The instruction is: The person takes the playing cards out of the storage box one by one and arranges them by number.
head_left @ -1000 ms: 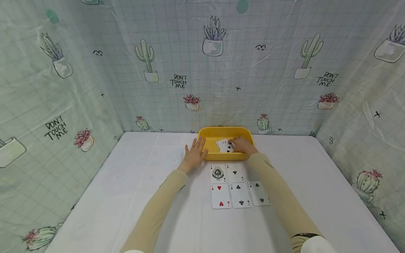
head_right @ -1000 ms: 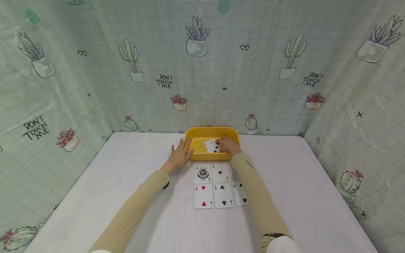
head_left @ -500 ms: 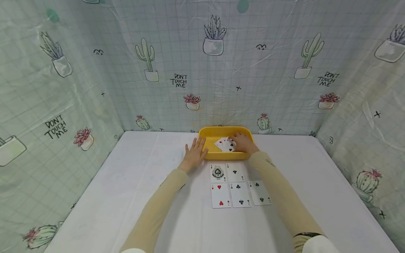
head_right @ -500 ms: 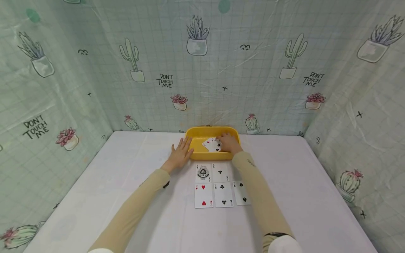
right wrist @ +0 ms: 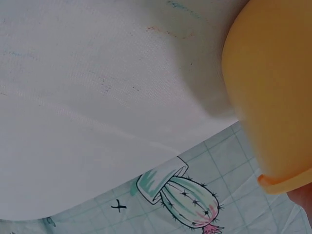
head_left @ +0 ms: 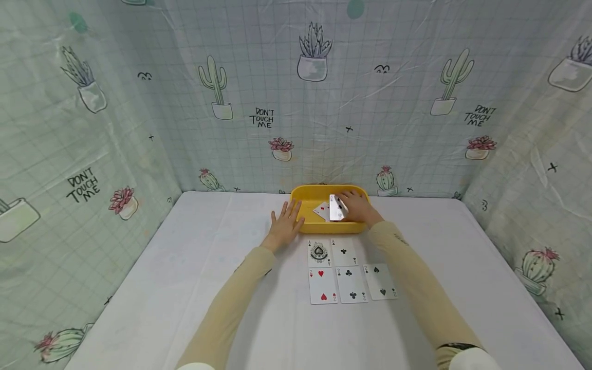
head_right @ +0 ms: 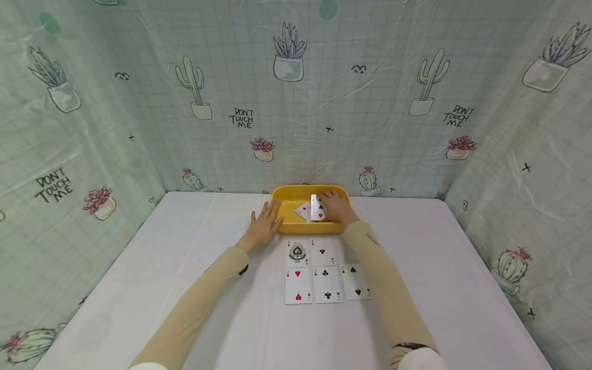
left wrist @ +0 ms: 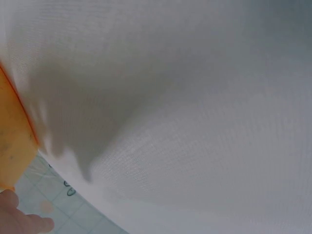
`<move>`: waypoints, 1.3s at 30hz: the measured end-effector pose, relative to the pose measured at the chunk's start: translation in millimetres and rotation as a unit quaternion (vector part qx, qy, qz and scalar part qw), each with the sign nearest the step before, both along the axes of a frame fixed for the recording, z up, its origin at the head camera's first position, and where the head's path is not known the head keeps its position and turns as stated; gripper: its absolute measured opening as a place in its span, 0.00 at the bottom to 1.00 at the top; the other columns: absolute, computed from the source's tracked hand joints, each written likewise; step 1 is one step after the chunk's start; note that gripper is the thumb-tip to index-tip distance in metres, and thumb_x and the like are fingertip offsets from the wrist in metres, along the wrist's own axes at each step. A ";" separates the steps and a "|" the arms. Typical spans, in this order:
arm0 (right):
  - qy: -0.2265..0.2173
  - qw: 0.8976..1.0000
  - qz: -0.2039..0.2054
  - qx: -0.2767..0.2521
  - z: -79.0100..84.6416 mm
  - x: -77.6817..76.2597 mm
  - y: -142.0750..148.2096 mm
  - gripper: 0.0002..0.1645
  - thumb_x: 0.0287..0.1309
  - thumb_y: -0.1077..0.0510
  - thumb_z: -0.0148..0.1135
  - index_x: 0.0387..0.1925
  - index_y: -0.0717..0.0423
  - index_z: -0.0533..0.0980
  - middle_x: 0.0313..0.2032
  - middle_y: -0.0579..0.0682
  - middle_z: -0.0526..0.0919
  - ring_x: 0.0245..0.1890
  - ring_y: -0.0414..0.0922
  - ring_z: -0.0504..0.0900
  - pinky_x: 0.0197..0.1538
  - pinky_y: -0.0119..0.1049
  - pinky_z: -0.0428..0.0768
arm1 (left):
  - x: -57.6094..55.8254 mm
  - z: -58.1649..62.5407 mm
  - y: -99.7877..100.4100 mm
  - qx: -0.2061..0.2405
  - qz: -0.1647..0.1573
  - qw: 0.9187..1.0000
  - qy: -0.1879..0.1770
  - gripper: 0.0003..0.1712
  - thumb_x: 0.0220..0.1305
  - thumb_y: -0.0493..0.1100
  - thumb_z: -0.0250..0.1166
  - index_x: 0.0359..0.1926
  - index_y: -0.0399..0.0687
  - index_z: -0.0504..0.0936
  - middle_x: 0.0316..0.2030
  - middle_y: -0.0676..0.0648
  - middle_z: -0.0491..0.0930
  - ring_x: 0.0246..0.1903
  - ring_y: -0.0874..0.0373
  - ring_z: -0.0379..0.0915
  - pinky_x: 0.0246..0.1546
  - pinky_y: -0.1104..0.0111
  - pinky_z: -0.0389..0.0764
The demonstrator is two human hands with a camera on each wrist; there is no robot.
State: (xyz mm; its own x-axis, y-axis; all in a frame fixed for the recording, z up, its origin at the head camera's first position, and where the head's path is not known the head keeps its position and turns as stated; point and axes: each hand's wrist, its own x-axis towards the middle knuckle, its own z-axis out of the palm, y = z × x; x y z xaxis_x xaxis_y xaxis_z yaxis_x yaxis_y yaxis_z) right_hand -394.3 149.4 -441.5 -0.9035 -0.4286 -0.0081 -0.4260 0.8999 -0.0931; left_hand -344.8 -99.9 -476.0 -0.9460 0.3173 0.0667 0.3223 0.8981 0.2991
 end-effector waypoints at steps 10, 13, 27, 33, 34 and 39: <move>0.020 1.000 0.000 0.001 9.6 4.8 0.9 0.53 0.42 0.39 0.66 0.66 0.51 0.53 0.65 0.55 0.57 0.65 0.57 0.54 0.59 0.66 0.51 | 0.4 -1.2 1.0 0.004 -0.005 1.000 0.010 0.33 0.68 0.55 0.38 0.70 0.56 0.38 0.70 0.48 0.38 0.69 0.47 0.31 0.59 0.37 0.43; 0.027 1.000 0.001 0.001 15.3 6.8 2.3 0.52 0.43 0.43 0.67 0.66 0.52 0.52 0.65 0.56 0.56 0.65 0.58 0.53 0.59 0.66 0.52 | -0.5 -1.9 1.1 0.004 -0.004 1.000 0.012 0.33 0.68 0.56 0.37 0.70 0.56 0.38 0.70 0.48 0.38 0.69 0.47 0.31 0.60 0.37 0.43; 0.058 0.998 -0.015 0.013 25.6 12.5 5.3 0.55 0.40 0.41 0.67 0.66 0.49 0.51 0.65 0.55 0.56 0.64 0.57 0.53 0.57 0.64 0.56 | -1.6 -4.2 0.6 0.003 -0.001 1.000 0.006 0.33 0.68 0.56 0.36 0.70 0.57 0.37 0.71 0.50 0.36 0.70 0.48 0.30 0.60 0.37 0.41; 0.067 0.998 -0.008 0.005 32.0 24.5 5.4 0.55 0.40 0.42 0.68 0.66 0.50 0.51 0.65 0.55 0.55 0.63 0.57 0.53 0.56 0.64 0.57 | -1.3 -4.4 0.5 0.003 0.000 1.000 0.013 0.33 0.68 0.57 0.36 0.70 0.57 0.38 0.71 0.50 0.37 0.70 0.48 0.31 0.60 0.38 0.42; 0.068 0.998 -0.006 0.002 32.8 26.9 6.0 0.55 0.40 0.43 0.68 0.66 0.50 0.51 0.65 0.55 0.55 0.63 0.57 0.53 0.56 0.64 0.57 | -1.3 -4.3 0.6 0.003 -0.001 1.000 0.015 0.33 0.68 0.57 0.36 0.70 0.57 0.38 0.71 0.50 0.37 0.70 0.48 0.32 0.60 0.38 0.42; 0.099 0.995 0.020 -0.009 32.3 36.3 12.3 0.56 0.39 0.42 0.69 0.66 0.50 0.51 0.65 0.55 0.55 0.61 0.56 0.56 0.52 0.62 0.62 | -3.1 -4.0 0.1 0.002 0.001 1.000 0.015 0.33 0.68 0.57 0.36 0.70 0.57 0.38 0.71 0.50 0.37 0.70 0.49 0.31 0.60 0.38 0.42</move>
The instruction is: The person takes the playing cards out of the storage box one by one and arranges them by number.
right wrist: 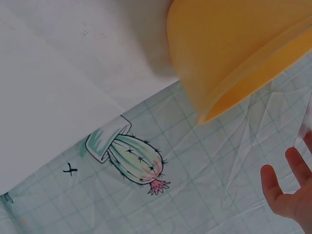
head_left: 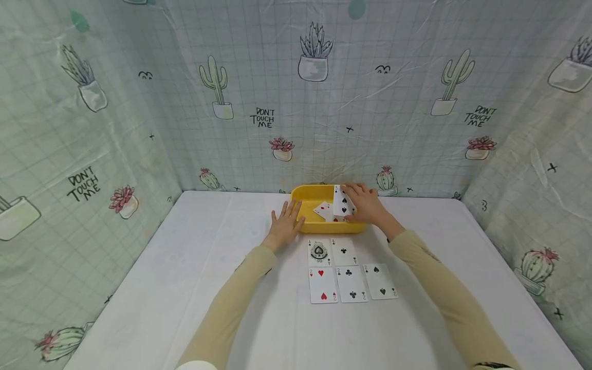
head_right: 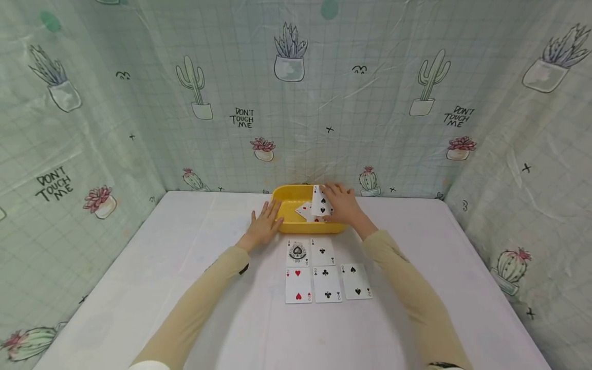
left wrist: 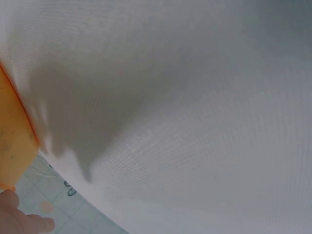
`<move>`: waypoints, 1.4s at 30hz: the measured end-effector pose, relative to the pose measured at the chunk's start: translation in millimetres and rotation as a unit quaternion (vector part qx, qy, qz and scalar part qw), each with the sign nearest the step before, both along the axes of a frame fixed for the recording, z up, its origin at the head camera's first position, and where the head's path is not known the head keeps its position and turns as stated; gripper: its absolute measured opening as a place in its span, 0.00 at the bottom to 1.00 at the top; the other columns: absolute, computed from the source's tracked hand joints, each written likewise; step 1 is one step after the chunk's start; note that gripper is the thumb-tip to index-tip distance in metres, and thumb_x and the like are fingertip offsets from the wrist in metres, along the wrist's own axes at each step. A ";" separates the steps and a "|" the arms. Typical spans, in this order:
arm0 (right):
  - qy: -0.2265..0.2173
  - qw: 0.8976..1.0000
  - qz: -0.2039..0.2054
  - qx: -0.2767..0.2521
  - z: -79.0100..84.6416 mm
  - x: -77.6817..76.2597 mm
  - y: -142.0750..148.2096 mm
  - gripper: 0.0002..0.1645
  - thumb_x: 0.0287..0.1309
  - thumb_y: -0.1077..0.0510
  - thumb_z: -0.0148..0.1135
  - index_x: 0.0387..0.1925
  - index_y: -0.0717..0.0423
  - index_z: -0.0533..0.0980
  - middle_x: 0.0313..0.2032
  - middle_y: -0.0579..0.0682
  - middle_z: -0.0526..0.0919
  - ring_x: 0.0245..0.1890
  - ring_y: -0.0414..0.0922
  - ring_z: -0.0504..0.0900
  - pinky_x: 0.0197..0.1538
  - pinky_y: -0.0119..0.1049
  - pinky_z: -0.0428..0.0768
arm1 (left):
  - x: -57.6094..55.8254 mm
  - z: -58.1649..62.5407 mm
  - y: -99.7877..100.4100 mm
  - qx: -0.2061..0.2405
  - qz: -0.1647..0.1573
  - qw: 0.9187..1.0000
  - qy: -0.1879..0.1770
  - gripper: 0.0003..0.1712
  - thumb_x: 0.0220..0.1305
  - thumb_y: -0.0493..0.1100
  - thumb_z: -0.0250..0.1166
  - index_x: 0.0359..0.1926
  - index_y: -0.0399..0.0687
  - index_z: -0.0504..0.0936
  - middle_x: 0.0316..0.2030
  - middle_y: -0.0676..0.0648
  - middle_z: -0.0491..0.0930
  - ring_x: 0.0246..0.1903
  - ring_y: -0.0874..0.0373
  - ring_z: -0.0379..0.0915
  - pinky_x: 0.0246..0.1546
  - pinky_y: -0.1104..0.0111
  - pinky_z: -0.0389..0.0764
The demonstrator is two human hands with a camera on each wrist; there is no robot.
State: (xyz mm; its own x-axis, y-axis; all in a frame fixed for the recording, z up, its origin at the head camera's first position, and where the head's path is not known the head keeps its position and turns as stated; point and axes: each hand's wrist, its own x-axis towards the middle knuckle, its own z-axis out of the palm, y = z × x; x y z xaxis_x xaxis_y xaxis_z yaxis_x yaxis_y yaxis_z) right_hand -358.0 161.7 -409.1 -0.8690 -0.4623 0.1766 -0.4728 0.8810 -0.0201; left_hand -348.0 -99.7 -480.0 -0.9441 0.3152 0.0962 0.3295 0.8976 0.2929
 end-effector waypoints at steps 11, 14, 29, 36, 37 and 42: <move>0.009 1.000 0.008 -0.010 5.0 28.3 5.9 0.54 0.39 0.42 0.69 0.66 0.50 0.53 0.64 0.55 0.58 0.60 0.57 0.57 0.52 0.62 0.62 | 0.0 -0.6 0.3 0.001 -0.001 1.000 0.001 0.33 0.68 0.57 0.36 0.70 0.58 0.37 0.71 0.50 0.37 0.70 0.47 0.32 0.60 0.38 0.41; 0.003 1.000 0.006 -0.013 7.5 35.6 6.0 0.54 0.39 0.42 0.69 0.66 0.48 0.53 0.64 0.54 0.57 0.60 0.57 0.56 0.54 0.63 0.60 | 0.6 0.4 0.1 0.004 -0.003 1.000 0.002 0.33 0.68 0.57 0.36 0.70 0.58 0.38 0.71 0.50 0.37 0.69 0.47 0.33 0.60 0.38 0.41; 0.014 0.999 0.046 -0.012 12.0 80.4 -5.1 0.55 0.37 0.39 0.68 0.66 0.47 0.53 0.64 0.53 0.58 0.59 0.55 0.57 0.52 0.54 0.62 | 4.7 4.8 -0.2 0.004 -0.005 1.000 -0.008 0.33 0.68 0.57 0.36 0.70 0.56 0.39 0.70 0.48 0.38 0.69 0.47 0.31 0.60 0.37 0.41; 0.008 0.997 0.066 -0.025 3.8 101.0 -11.4 0.54 0.37 0.37 0.68 0.65 0.44 0.55 0.63 0.51 0.59 0.60 0.52 0.58 0.53 0.54 0.62 | 2.6 2.5 -0.6 -0.001 -0.005 1.000 0.004 0.33 0.68 0.58 0.34 0.70 0.55 0.40 0.70 0.48 0.39 0.69 0.46 0.34 0.60 0.38 0.42; 0.009 0.997 0.067 -0.022 2.0 103.5 -12.2 0.54 0.37 0.37 0.67 0.65 0.43 0.54 0.64 0.50 0.59 0.60 0.51 0.58 0.54 0.53 0.62 | 2.4 2.2 -0.5 -0.001 -0.006 1.000 0.004 0.33 0.68 0.58 0.34 0.70 0.55 0.39 0.70 0.48 0.39 0.69 0.46 0.34 0.60 0.38 0.42; 0.020 0.995 0.094 -0.022 -6.9 116.8 -17.0 0.54 0.36 0.36 0.67 0.65 0.43 0.56 0.63 0.50 0.61 0.60 0.50 0.59 0.57 0.55 0.60 | 2.2 1.7 -0.3 -0.001 -0.007 1.000 0.005 0.33 0.68 0.59 0.33 0.70 0.56 0.39 0.70 0.48 0.38 0.69 0.47 0.33 0.60 0.38 0.43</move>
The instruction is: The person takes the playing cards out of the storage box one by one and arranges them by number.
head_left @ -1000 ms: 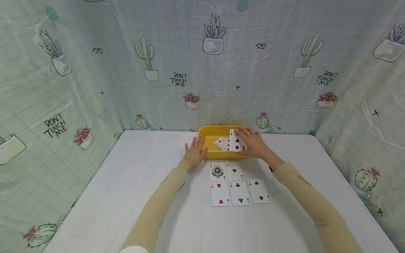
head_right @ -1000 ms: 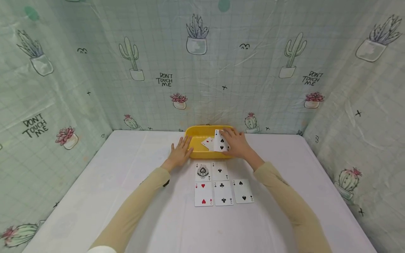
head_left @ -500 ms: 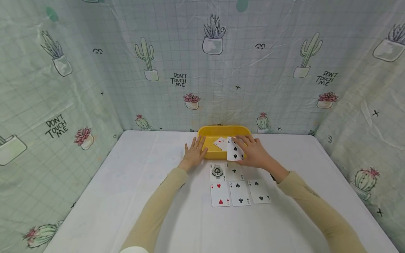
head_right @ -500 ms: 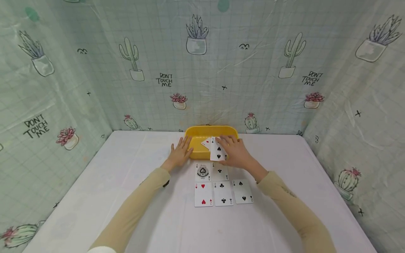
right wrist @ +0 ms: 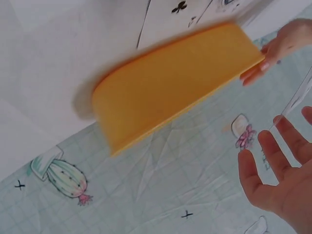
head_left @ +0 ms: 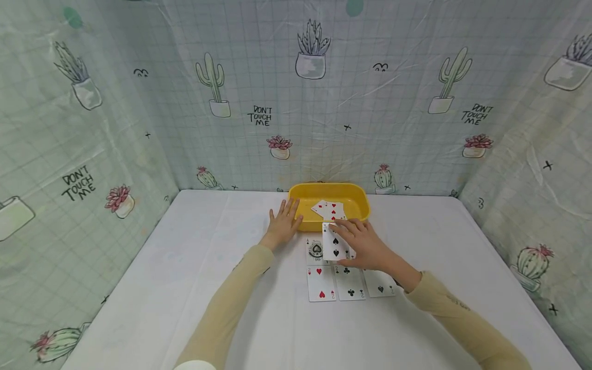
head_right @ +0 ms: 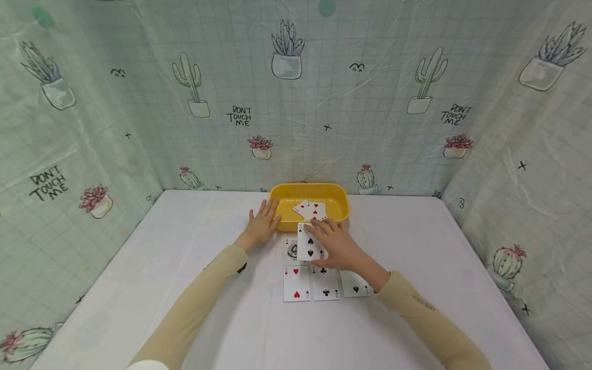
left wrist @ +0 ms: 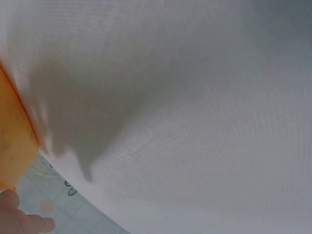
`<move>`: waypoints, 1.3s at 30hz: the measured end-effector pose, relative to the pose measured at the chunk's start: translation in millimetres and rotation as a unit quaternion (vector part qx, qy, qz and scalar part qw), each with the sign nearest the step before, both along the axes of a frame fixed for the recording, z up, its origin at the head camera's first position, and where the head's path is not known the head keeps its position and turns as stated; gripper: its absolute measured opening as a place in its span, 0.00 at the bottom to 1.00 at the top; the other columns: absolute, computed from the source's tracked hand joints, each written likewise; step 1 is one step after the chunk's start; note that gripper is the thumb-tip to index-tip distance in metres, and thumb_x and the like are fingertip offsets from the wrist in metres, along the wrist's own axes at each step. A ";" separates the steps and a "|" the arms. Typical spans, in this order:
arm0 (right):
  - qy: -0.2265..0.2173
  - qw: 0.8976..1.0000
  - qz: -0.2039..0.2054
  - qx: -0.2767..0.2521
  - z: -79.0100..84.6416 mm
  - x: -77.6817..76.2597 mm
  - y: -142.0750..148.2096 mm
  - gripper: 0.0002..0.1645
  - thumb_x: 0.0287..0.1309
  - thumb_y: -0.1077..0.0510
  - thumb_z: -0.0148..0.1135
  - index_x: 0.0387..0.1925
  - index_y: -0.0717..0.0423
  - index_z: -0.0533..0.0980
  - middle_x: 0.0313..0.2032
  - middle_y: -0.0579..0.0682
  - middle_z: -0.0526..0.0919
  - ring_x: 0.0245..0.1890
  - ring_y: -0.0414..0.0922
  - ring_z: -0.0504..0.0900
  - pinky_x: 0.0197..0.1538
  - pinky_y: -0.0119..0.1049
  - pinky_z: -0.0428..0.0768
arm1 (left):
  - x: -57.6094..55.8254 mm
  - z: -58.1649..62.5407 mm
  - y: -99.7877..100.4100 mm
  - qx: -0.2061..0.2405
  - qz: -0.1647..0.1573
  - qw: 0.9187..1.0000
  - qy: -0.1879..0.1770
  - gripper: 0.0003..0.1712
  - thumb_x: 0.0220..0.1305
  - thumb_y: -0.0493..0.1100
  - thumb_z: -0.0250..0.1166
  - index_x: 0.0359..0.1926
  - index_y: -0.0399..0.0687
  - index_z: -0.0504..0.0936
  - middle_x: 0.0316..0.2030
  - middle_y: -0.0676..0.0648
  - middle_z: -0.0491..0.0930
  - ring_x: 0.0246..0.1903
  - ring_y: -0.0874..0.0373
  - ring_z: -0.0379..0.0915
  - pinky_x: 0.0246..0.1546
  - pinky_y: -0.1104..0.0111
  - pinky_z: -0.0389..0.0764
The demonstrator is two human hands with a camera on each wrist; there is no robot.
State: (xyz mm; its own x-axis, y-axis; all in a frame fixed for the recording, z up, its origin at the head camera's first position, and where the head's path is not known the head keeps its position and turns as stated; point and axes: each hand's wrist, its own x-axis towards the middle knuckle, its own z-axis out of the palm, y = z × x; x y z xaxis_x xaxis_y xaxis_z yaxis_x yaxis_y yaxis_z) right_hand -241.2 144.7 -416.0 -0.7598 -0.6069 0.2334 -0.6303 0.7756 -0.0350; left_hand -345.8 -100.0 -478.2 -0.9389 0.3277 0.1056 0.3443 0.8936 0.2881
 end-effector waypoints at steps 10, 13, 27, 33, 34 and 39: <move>-0.015 0.999 0.039 0.026 -12.8 27.4 -10.5 0.54 0.37 0.33 0.65 0.66 0.41 0.54 0.63 0.49 0.61 0.60 0.49 0.59 0.54 0.52 0.62 | -0.1 0.2 0.4 0.005 0.001 1.000 0.000 0.33 0.68 0.58 0.36 0.70 0.56 0.40 0.70 0.48 0.38 0.69 0.46 0.33 0.60 0.38 0.42; -0.019 0.998 0.042 0.042 -13.8 34.2 -12.7 0.54 0.37 0.32 0.64 0.66 0.40 0.53 0.63 0.48 0.62 0.59 0.48 0.60 0.52 0.51 0.63 | -0.2 -0.5 0.9 0.002 0.002 1.000 0.002 0.33 0.68 0.57 0.37 0.70 0.56 0.40 0.70 0.48 0.39 0.69 0.46 0.34 0.60 0.37 0.44; -0.060 0.990 0.089 0.090 -24.0 72.3 -24.3 0.53 0.39 0.29 0.60 0.66 0.37 0.51 0.57 0.47 0.64 0.55 0.46 0.62 0.49 0.50 0.64 | -0.7 -0.4 3.3 0.001 0.011 1.000 -0.008 0.33 0.68 0.58 0.36 0.70 0.56 0.39 0.71 0.50 0.37 0.70 0.49 0.30 0.61 0.39 0.41; -0.027 0.988 0.126 0.082 -40.8 88.3 -24.7 0.53 0.37 0.27 0.58 0.65 0.40 0.55 0.54 0.46 0.66 0.50 0.43 0.64 0.43 0.43 0.64 | 0.5 -0.1 2.6 0.012 0.006 1.000 -0.012 0.33 0.68 0.57 0.36 0.70 0.56 0.39 0.70 0.49 0.37 0.70 0.48 0.31 0.61 0.39 0.39; -0.024 0.988 0.129 0.079 -43.1 90.4 -24.4 0.53 0.37 0.26 0.58 0.65 0.40 0.55 0.54 0.45 0.66 0.50 0.42 0.64 0.43 0.42 0.64 | 0.2 -0.3 2.4 0.013 0.006 1.000 -0.011 0.33 0.68 0.57 0.36 0.70 0.56 0.40 0.70 0.49 0.37 0.70 0.48 0.31 0.61 0.38 0.39; -0.012 0.987 0.142 0.078 -50.5 100.3 -24.3 0.52 0.38 0.24 0.55 0.64 0.40 0.56 0.53 0.43 0.67 0.49 0.40 0.64 0.42 0.40 0.63 | -0.9 -2.2 1.0 0.002 0.003 1.000 0.003 0.33 0.68 0.59 0.33 0.70 0.56 0.39 0.70 0.49 0.38 0.70 0.48 0.32 0.60 0.38 0.42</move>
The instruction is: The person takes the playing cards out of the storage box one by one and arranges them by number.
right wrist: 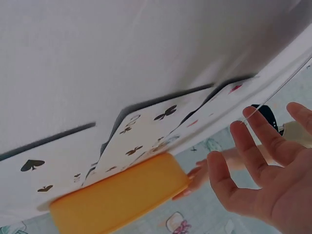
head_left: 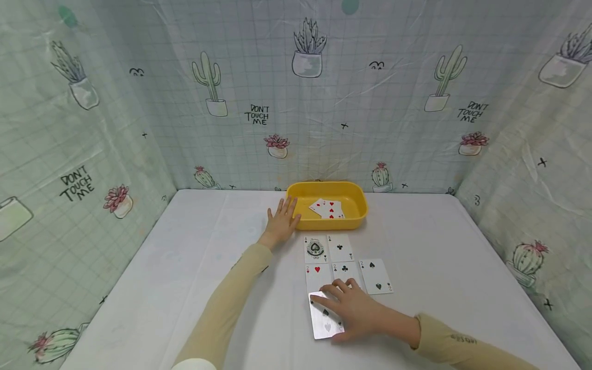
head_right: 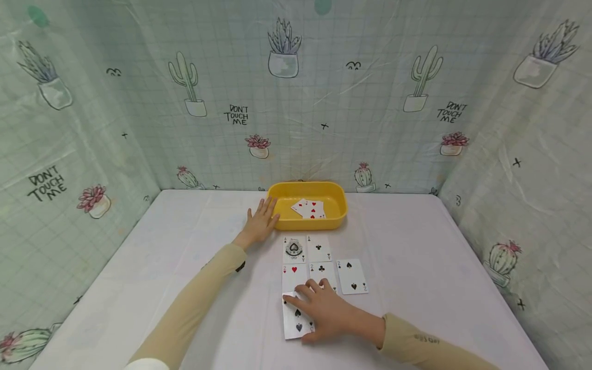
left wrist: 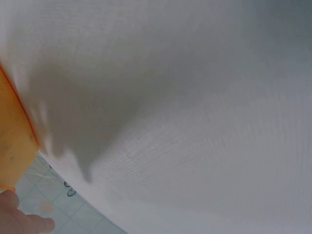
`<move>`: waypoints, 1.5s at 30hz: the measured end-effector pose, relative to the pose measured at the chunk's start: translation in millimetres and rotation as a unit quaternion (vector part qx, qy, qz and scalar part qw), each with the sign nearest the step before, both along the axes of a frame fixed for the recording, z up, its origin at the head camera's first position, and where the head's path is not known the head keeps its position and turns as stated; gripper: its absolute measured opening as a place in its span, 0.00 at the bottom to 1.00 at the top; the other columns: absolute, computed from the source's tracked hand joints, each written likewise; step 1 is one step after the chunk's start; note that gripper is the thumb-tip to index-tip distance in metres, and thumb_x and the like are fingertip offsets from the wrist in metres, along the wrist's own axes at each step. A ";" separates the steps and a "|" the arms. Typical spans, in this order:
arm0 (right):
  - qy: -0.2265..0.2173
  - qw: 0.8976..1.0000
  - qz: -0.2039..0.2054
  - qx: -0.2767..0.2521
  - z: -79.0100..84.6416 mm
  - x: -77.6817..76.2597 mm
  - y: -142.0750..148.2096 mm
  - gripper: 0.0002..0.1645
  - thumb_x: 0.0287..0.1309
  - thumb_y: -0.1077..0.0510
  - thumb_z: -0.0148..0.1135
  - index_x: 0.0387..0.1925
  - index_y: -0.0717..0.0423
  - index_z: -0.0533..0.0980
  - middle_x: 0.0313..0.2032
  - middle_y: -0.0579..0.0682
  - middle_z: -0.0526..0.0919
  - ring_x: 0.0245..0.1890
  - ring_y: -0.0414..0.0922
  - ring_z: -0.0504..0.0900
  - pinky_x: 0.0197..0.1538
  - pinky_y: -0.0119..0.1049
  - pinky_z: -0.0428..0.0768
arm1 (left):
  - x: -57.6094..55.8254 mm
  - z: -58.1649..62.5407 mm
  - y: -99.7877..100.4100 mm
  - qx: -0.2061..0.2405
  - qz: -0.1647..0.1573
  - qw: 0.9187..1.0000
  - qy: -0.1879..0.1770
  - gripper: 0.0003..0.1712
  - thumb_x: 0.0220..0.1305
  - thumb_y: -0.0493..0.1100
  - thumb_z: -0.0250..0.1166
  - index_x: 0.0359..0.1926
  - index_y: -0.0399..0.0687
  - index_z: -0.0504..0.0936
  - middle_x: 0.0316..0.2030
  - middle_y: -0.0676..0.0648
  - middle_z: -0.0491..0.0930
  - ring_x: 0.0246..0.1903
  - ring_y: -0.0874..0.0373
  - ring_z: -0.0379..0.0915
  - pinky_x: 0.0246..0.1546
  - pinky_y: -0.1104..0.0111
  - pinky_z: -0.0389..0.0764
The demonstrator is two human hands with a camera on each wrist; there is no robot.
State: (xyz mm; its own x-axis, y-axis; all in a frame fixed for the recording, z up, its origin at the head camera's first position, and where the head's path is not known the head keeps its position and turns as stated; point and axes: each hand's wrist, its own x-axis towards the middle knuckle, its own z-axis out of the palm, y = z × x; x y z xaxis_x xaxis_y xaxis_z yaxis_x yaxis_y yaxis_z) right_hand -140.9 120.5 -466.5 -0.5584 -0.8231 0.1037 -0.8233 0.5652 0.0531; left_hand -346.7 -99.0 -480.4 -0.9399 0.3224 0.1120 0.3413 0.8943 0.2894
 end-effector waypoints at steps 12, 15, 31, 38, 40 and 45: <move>-0.013 1.000 0.008 0.005 -12.1 16.2 -3.3 0.51 0.39 0.24 0.53 0.65 0.39 0.55 0.54 0.43 0.67 0.48 0.40 0.64 0.41 0.41 0.63 | 0.1 0.3 -0.5 0.011 -0.003 1.000 -0.011 0.33 0.68 0.59 0.34 0.70 0.57 0.38 0.71 0.50 0.37 0.70 0.49 0.30 0.61 0.38 0.39; -0.018 1.000 0.005 0.003 -12.8 16.5 -3.3 0.51 0.40 0.24 0.52 0.65 0.38 0.55 0.54 0.43 0.67 0.48 0.40 0.64 0.41 0.40 0.62 | 0.0 0.3 -0.6 0.009 0.000 1.000 -0.015 0.33 0.68 0.58 0.34 0.70 0.57 0.37 0.71 0.50 0.36 0.70 0.49 0.29 0.61 0.39 0.38; -0.055 0.998 -0.010 0.019 -10.5 17.1 -5.8 0.50 0.43 0.23 0.47 0.66 0.37 0.53 0.54 0.43 0.67 0.48 0.41 0.64 0.41 0.43 0.64 | -6.0 -9.2 -2.5 0.044 -0.015 0.999 -0.007 0.34 0.68 0.61 0.31 0.70 0.58 0.35 0.71 0.50 0.33 0.70 0.48 0.27 0.60 0.37 0.33; -0.048 0.999 -0.011 0.016 -9.7 16.6 -5.8 0.49 0.44 0.23 0.47 0.66 0.37 0.53 0.54 0.43 0.67 0.48 0.41 0.64 0.41 0.43 0.64 | -0.6 -1.4 -1.3 0.043 -0.006 0.999 -0.017 0.33 0.68 0.58 0.35 0.70 0.56 0.38 0.71 0.50 0.35 0.70 0.49 0.28 0.60 0.38 0.36; -0.045 0.999 -0.011 0.014 -10.1 16.5 -6.1 0.48 0.45 0.23 0.47 0.66 0.37 0.53 0.54 0.43 0.67 0.48 0.40 0.64 0.41 0.43 0.65 | -1.0 -2.2 -0.8 0.027 -0.002 1.000 -0.008 0.33 0.68 0.57 0.36 0.70 0.54 0.39 0.70 0.49 0.37 0.70 0.48 0.30 0.60 0.38 0.39; -0.033 0.999 -0.009 0.009 -12.5 16.5 -6.2 0.49 0.44 0.24 0.48 0.66 0.37 0.53 0.54 0.42 0.66 0.48 0.40 0.64 0.42 0.43 0.65 | -1.6 -3.2 0.1 0.004 0.005 1.000 -0.003 0.33 0.69 0.57 0.35 0.70 0.55 0.40 0.71 0.50 0.37 0.70 0.48 0.30 0.61 0.39 0.42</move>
State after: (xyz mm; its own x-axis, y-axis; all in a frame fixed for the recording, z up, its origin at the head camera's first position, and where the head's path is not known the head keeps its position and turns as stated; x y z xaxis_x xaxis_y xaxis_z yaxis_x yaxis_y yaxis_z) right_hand -124.3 114.3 -479.1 -0.5789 -0.8138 0.0507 -0.8146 0.5800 0.0091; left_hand -348.4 -98.9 -483.7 -0.9437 0.3121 0.1097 0.3308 0.8950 0.2991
